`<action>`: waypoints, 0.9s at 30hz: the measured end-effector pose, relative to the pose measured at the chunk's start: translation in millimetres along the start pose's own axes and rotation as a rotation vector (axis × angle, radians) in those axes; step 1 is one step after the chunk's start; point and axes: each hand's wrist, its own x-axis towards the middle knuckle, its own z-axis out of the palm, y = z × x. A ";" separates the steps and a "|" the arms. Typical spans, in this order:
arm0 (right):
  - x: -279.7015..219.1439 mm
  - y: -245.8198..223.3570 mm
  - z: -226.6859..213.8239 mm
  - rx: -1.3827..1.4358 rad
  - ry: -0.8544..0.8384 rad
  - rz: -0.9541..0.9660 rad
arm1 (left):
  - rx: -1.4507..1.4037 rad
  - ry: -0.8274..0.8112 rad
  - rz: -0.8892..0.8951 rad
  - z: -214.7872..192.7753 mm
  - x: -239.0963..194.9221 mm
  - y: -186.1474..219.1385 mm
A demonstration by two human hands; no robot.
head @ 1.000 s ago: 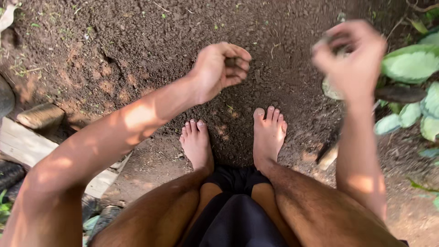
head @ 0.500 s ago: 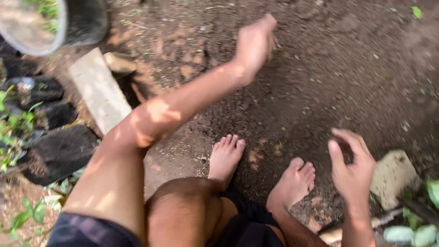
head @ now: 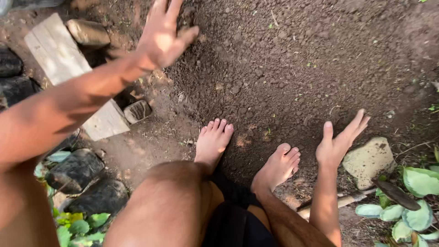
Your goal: The person kneels on the ground and uses both hands to break up clumps of soil, remove small debris, and smooth the surface of a garden bed. A shovel is visible nearby but not used during the clip.
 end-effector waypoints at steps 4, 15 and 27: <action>12.1 5.2 9.3 -0.153 0.064 0.013 | 0.396 0.074 -0.389 57.2 -91.2 24.8; 69.5 -42.3 37.7 0.205 0.122 -0.322 | -0.136 0.596 -0.266 223.9 -56.7 87.6; 47.6 -79.8 32.2 1.573 -0.040 0.467 | -1.070 0.309 -0.346 254.7 16.3 216.4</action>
